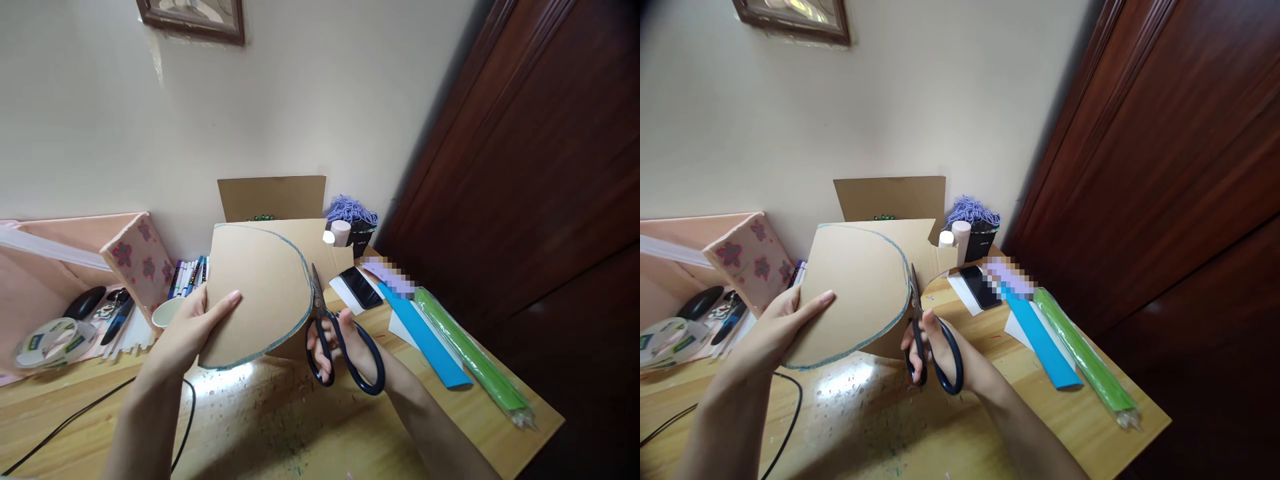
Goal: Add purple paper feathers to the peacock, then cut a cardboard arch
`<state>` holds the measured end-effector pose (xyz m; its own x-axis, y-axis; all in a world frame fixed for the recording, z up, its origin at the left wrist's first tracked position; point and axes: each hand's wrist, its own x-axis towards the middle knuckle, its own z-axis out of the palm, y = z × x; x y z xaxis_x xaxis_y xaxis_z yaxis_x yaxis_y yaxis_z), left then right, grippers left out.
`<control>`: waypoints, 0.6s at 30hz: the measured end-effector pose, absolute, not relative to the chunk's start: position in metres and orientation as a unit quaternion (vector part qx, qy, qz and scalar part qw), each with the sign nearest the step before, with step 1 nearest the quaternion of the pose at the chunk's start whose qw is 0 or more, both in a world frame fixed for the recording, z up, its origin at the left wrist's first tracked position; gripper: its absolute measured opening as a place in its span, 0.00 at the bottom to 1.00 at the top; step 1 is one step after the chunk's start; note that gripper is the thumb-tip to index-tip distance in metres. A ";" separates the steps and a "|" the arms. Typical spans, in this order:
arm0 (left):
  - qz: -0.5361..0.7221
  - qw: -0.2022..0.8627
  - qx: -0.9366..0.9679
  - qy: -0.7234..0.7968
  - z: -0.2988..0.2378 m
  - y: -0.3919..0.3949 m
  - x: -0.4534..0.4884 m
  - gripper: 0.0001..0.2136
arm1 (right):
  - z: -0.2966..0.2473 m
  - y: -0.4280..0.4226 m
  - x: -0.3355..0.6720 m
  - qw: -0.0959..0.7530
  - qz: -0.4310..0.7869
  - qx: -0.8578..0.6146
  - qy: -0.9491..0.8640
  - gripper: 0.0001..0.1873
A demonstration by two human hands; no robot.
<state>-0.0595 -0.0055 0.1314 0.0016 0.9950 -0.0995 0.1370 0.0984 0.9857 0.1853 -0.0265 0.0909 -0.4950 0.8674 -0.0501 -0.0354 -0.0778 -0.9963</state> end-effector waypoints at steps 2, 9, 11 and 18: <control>0.448 0.468 0.518 0.558 0.130 -0.007 -0.056 0.23 | 0.088 -0.024 0.180 0.365 0.622 -0.379 -0.579 0.44; 0.460 0.460 0.538 0.536 0.128 -0.011 -0.041 0.27 | 0.088 -0.015 0.176 0.416 0.563 -0.368 -0.612 0.41; 0.457 0.479 0.540 0.521 0.128 -0.010 -0.038 0.28 | 0.087 -0.012 0.178 0.427 0.519 -0.400 -0.623 0.37; 0.452 0.473 0.530 0.540 0.130 -0.006 -0.043 0.26 | 0.082 -0.004 0.176 0.421 0.596 -0.421 -0.539 0.34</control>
<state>-0.0426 -0.0061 0.1297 0.0090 0.9995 -0.0310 0.1447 0.0294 0.9890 0.1761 -0.0040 0.0815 -0.2897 0.9559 -0.0480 -0.0480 -0.0646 -0.9968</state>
